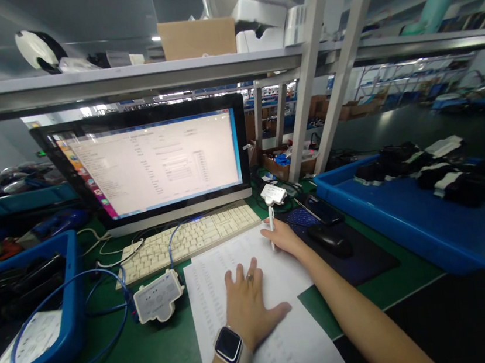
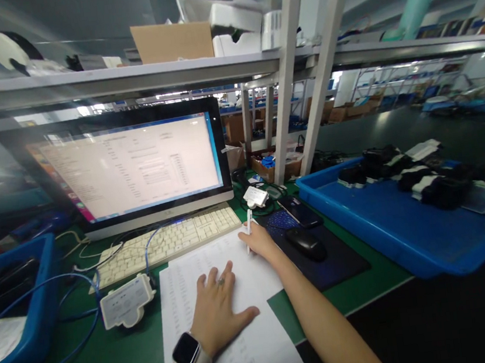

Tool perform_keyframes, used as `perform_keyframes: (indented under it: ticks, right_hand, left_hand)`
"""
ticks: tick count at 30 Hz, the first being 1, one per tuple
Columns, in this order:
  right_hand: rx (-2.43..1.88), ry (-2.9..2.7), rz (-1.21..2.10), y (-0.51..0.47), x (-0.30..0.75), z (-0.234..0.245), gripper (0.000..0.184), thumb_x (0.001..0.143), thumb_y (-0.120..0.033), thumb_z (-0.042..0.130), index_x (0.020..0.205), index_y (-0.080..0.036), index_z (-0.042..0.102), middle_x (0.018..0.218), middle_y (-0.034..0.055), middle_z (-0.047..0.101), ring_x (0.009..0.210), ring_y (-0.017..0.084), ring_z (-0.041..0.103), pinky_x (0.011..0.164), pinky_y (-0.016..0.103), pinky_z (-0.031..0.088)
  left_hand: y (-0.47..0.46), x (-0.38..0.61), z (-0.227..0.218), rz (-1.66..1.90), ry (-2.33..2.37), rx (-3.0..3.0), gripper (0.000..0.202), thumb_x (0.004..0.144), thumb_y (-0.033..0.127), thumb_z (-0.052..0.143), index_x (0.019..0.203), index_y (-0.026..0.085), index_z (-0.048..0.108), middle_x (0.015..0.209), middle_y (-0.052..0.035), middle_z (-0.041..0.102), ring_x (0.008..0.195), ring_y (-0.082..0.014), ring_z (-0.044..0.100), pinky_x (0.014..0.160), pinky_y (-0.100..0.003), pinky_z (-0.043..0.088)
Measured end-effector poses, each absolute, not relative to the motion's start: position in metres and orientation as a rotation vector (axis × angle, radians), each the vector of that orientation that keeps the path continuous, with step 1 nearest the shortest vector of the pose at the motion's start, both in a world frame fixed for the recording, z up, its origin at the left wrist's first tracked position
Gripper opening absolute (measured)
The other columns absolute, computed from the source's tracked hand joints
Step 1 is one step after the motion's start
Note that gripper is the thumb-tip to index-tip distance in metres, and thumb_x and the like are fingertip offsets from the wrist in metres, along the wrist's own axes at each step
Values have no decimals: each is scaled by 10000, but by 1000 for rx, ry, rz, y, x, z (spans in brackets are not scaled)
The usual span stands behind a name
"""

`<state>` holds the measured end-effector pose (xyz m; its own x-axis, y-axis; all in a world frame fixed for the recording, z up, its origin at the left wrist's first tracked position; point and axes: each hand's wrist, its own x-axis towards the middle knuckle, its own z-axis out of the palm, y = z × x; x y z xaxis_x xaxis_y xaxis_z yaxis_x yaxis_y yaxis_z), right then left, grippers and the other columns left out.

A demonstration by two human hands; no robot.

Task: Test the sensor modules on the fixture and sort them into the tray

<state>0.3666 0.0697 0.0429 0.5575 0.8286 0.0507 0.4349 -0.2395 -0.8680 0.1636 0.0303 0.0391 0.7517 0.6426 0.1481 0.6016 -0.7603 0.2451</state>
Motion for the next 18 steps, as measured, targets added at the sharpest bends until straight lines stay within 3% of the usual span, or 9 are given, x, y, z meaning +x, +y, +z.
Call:
perform_keyframes:
  ticks: [3, 12, 18]
  right_hand:
    - [-1931, -1100, 511, 65, 367, 47, 203, 715, -259, 585, 901, -179, 600, 854, 59, 670, 866, 210, 622, 746, 274, 447]
    - [-2110, -1224, 441, 54, 369, 58, 345, 746, -346, 596, 1052, -187, 600, 987, 78, 673, 968, 231, 605, 788, 292, 436]
    - [-2185, -1327, 451, 50, 373, 56, 454, 777, -379, 528, 1158, -130, 534, 1100, 157, 625, 1031, 285, 579, 834, 352, 424]
  left_hand:
    - [30, 163, 43, 323, 992, 2764, 737, 712, 684, 494, 1202, 135, 527, 1438, -85, 335, 1254, -407, 315, 1029, -595, 205]
    - [32, 156, 45, 389, 924, 2816, 691, 693, 639, 565, 1174, 142, 548, 1414, -129, 361, 1248, -400, 360, 1021, -617, 236]
    - [27, 97, 56, 916, 1123, 2988, 492, 794, 341, 559, 1260, 222, 452, 1450, -66, 317, 1339, -309, 230, 1084, -561, 138]
